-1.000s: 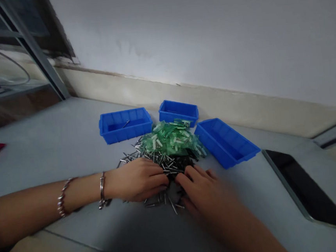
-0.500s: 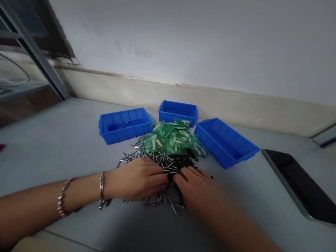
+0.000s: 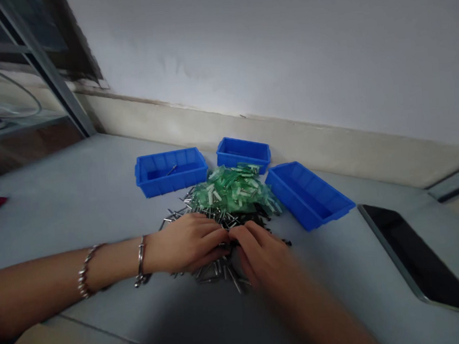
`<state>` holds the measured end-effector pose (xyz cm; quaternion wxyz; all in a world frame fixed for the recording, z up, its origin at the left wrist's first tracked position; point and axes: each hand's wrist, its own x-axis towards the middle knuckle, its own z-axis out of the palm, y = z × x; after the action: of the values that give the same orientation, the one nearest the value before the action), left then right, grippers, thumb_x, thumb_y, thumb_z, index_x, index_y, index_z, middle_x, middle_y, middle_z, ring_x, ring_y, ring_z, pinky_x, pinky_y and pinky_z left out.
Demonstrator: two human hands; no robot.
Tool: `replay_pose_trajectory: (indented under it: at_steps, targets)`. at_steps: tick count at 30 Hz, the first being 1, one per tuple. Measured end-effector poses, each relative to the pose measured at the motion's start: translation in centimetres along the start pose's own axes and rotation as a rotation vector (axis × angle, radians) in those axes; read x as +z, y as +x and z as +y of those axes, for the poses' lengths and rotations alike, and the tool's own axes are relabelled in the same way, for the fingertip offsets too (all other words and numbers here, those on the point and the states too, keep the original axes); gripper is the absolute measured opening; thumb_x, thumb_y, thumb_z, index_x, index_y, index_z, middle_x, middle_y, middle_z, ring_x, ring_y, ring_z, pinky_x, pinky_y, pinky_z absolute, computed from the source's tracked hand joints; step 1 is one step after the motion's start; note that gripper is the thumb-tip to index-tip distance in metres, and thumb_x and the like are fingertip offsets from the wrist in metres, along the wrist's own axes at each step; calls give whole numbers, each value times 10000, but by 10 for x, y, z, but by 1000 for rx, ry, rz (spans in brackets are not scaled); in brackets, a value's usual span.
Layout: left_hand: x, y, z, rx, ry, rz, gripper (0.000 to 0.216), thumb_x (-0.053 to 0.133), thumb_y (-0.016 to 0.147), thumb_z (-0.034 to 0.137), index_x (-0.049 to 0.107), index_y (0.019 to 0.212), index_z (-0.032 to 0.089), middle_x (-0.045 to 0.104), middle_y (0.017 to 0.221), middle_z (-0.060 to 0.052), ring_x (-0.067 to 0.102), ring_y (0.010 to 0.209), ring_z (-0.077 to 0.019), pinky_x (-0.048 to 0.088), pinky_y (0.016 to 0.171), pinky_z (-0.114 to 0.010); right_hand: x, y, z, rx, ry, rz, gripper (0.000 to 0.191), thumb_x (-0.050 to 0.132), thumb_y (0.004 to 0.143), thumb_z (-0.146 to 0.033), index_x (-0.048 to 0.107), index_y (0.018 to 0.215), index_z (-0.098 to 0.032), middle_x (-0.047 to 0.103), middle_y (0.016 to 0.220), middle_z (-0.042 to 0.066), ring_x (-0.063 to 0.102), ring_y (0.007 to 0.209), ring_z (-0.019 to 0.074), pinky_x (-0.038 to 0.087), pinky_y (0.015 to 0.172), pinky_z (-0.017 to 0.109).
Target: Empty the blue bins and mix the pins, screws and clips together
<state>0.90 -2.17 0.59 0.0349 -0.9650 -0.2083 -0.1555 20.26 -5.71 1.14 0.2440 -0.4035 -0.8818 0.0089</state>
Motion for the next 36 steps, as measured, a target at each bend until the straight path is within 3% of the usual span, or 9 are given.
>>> replay_pose_trajectory:
  at_steps: [12,19,28,32,36]
  targets:
    - [2,-1,-1,21,75,50,179,428,888,229,527,756,159,577,666,2,515,563,-139,365,486,-295,2,0,-7,-55,56,13,166,387,844,-111,505,899,-215,574,765,23,571,662,135,445,549,227]
    - [1,-1,0,6,58,48,253,364,923,240,579,832,141,584,699,-11,525,606,-151,386,525,-299,0,1,0,-21,-64,24,120,451,861,-228,549,919,-190,603,824,57,589,735,175,471,620,285]
    - [3,-1,-1,-23,49,119,284,337,941,248,576,826,146,581,682,-6,527,607,-145,387,534,-283,-3,2,1,-56,-100,69,264,381,918,-295,583,783,-191,601,715,33,567,675,156,438,610,275]
    - [2,-1,-1,-83,22,68,288,331,943,306,558,875,143,591,743,-23,540,637,-150,406,556,-276,-11,6,2,-62,-133,35,268,392,915,-287,583,756,-184,612,691,23,582,670,156,434,595,265]
    - [0,-1,0,-108,4,7,270,332,940,310,539,941,137,594,805,-35,548,672,-162,421,575,-285,-24,4,11,60,-278,93,267,392,904,-299,587,760,-188,620,686,29,587,652,179,406,586,286]
